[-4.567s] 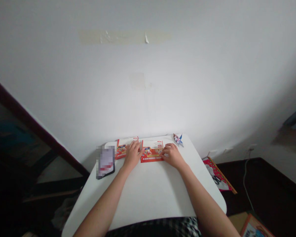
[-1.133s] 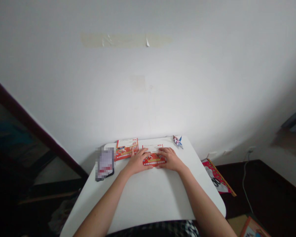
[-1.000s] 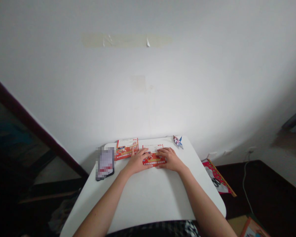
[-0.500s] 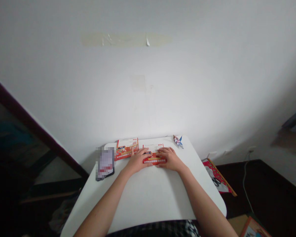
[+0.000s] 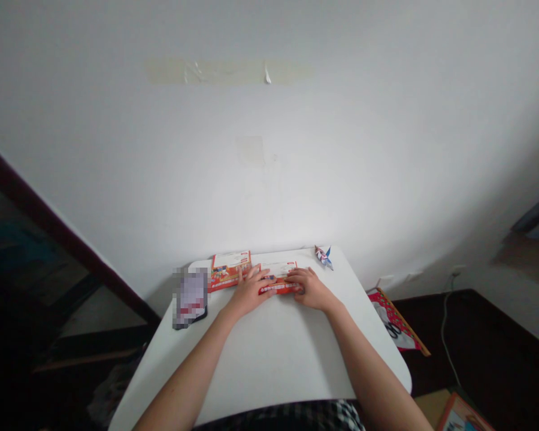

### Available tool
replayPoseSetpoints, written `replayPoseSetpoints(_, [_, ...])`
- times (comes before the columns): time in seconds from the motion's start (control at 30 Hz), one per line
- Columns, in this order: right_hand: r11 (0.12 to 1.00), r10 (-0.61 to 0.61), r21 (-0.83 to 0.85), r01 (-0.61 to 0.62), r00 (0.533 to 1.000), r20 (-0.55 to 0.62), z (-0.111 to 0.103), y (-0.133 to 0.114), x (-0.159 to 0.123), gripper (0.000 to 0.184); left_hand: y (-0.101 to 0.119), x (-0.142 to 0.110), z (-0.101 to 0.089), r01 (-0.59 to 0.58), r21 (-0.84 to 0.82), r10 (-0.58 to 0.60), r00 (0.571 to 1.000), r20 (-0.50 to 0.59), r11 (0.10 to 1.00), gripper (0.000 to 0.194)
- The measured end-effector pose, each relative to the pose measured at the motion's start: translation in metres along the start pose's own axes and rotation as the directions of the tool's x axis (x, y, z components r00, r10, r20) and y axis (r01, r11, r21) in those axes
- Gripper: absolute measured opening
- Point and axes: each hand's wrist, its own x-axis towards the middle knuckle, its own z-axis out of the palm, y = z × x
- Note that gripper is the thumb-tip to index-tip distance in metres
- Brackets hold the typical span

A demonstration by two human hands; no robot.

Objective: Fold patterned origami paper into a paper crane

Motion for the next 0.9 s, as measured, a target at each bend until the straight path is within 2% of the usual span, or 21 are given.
replayPoseSetpoints(0.07, [1.0, 0.023, 0.004, -0.023, 1.0, -0.008, 0.0, 0.0, 0.001, 0.052, -0.001, 0.0, 0.001, 0.0, -0.001, 0.0, 1.0, -0.012, 1.0, 0.04])
replayPoseSetpoints(0.2, [0.998, 0.044, 0.051, -0.041, 0.997, -0.06, 0.001, 0.002, 0.002, 0.032, -0.001, 0.001, 0.001, -0.004, -0.006, 0.004, 1.0, -0.017, 1.0, 0.044])
replayPoseSetpoints(0.4, [0.989, 0.146, 0.051, -0.14, 0.98, -0.138, 0.004, 0.005, 0.004, 0.03, -0.002, 0.001, -0.003, -0.01, -0.058, 0.011, 1.0, 0.004, 0.998, 0.055])
replayPoseSetpoints(0.63, [0.972, 0.231, 0.014, -0.233, 0.95, -0.209, 0.003, 0.003, 0.004, 0.022, -0.001, 0.003, -0.008, 0.064, -0.089, -0.073, 0.992, -0.105, 0.994, 0.037])
replayPoseSetpoints(0.73, [0.964, 0.253, -0.016, -0.265, 0.938, -0.237, 0.0, -0.001, 0.003, 0.021, 0.0, 0.004, -0.008, 0.117, -0.109, -0.132, 0.98, -0.15, 0.987, 0.036])
replayPoseSetpoints(0.9, [0.948, 0.293, -0.046, -0.315, 0.921, -0.257, 0.002, -0.003, 0.004, 0.021, -0.001, 0.005, -0.005, 0.145, -0.083, -0.158, 0.972, -0.173, 0.986, 0.03])
